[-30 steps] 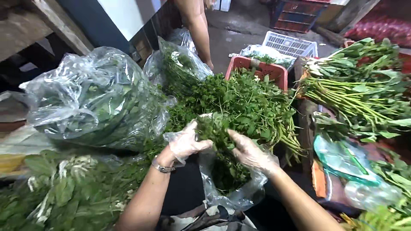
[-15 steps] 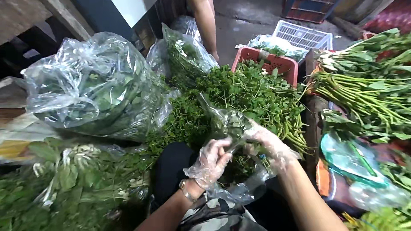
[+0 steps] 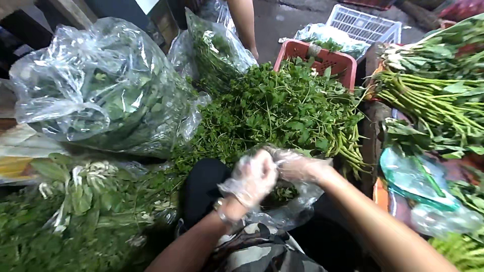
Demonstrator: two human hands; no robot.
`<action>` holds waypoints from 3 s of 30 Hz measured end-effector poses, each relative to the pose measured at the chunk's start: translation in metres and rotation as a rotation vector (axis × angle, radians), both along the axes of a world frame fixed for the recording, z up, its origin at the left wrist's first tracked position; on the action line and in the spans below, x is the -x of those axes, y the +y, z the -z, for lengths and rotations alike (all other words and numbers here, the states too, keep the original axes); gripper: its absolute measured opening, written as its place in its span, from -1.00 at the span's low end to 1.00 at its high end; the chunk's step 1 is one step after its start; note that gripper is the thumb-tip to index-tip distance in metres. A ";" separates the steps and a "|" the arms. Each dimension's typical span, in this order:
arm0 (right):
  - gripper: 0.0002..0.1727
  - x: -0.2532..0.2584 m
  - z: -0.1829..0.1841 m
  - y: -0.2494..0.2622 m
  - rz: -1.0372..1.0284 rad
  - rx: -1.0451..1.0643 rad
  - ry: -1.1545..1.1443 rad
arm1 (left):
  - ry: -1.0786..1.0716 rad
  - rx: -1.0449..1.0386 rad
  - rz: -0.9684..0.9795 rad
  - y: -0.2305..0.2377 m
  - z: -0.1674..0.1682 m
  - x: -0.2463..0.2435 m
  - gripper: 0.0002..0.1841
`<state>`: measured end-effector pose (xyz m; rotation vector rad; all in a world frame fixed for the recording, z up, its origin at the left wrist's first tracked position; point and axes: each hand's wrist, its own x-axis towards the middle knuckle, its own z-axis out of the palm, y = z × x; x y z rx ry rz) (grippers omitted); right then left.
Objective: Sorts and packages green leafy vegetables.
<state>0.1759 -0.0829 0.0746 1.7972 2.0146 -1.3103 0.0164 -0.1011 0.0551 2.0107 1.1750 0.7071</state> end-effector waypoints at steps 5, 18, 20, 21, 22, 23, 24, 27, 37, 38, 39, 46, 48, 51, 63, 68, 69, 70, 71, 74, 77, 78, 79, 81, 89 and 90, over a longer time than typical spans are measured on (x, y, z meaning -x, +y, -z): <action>-0.64 -0.006 -0.068 -0.025 -0.002 -0.345 0.078 | -0.396 0.305 0.097 0.038 -0.020 0.026 -0.79; -0.72 -0.046 -0.085 -0.019 -0.272 -1.242 -0.269 | 0.469 -0.209 0.116 0.100 -0.101 0.034 -0.63; -0.71 -0.057 -0.092 -0.011 -0.254 -1.224 -0.299 | 0.615 -0.250 0.154 0.112 -0.108 0.029 -0.62; -0.68 -0.065 -0.097 -0.007 -0.246 -1.231 -0.267 | 0.685 -0.284 0.168 0.119 -0.111 0.028 -0.57; -0.65 -0.072 -0.103 -0.004 -0.230 -1.227 -0.214 | 0.721 -0.333 0.184 0.125 -0.114 0.028 -0.51; -0.62 -0.078 -0.109 -0.004 -0.199 -1.195 -0.161 | 0.719 -0.407 0.201 0.131 -0.116 0.030 -0.48; -0.60 -0.084 -0.110 -0.003 -0.169 -1.172 -0.112 | 0.673 -0.524 0.220 0.135 -0.117 0.033 -0.52; -0.67 -0.092 -0.099 -0.004 -0.097 -1.177 -0.011 | 0.220 -0.839 0.344 0.151 -0.103 0.037 -0.69; -0.79 -0.074 -0.060 -0.016 0.199 -1.214 0.049 | -0.078 -0.365 0.260 0.122 -0.071 0.050 -0.58; -0.84 -0.069 -0.057 -0.017 0.273 -1.178 0.141 | 0.036 -0.454 0.227 0.118 -0.071 0.051 -0.65; -0.87 -0.064 -0.054 -0.018 0.348 -1.149 0.230 | 0.085 -0.509 0.197 0.115 -0.067 0.052 -0.75; -0.87 -0.056 -0.029 -0.013 0.408 -0.804 0.420 | -1.050 0.209 0.156 0.096 -0.015 0.040 -0.75; -0.85 -0.047 -0.009 -0.009 0.491 -0.695 0.905 | -1.366 0.465 0.175 0.086 -0.008 0.023 -0.64; -0.75 -0.011 0.011 -0.003 0.660 -0.507 1.661 | -1.527 0.672 0.140 0.076 0.006 0.003 -0.52; -0.72 0.016 0.017 -0.010 0.944 -0.408 1.046 | -0.833 0.365 0.162 0.060 0.031 -0.002 -0.71; -0.79 0.016 0.028 -0.012 0.813 -0.644 0.871 | -0.661 0.673 0.146 0.059 0.007 -0.001 -0.71; -0.83 0.013 0.028 -0.013 0.763 -0.668 0.840 | -0.632 0.707 0.141 0.060 0.006 0.000 -0.64; -0.86 0.011 0.028 -0.014 0.716 -0.678 0.816 | -0.611 0.719 0.135 0.061 0.004 0.000 -0.64; -0.86 0.007 0.026 -0.016 0.661 -0.680 0.799 | -0.605 0.712 0.114 0.059 0.003 0.000 -0.71; -0.74 -0.005 0.023 -0.020 0.524 -0.618 0.871 | -0.634 0.622 -0.003 0.056 0.006 -0.002 -0.87; -0.91 -0.001 0.027 -0.020 0.663 -0.620 0.949 | -0.706 0.545 0.020 0.052 0.017 -0.003 -0.85; -0.94 0.002 0.027 -0.020 0.711 -0.628 0.944 | -0.719 0.517 0.062 0.051 0.019 -0.003 -0.84; -0.92 0.004 0.027 -0.020 0.744 -0.614 0.944 | -0.708 0.453 0.115 0.051 0.021 -0.002 -0.84; -0.90 0.007 0.027 -0.019 0.784 -0.559 0.929 | -0.601 0.219 0.231 0.054 0.025 0.004 -0.88; -0.92 0.021 0.029 -0.013 0.814 -0.402 0.885 | -0.045 -0.559 0.199 0.045 0.019 0.020 -0.87; -0.94 0.022 0.029 -0.013 0.834 -0.364 0.902 | -0.059 -0.607 0.210 0.045 0.023 0.022 -0.85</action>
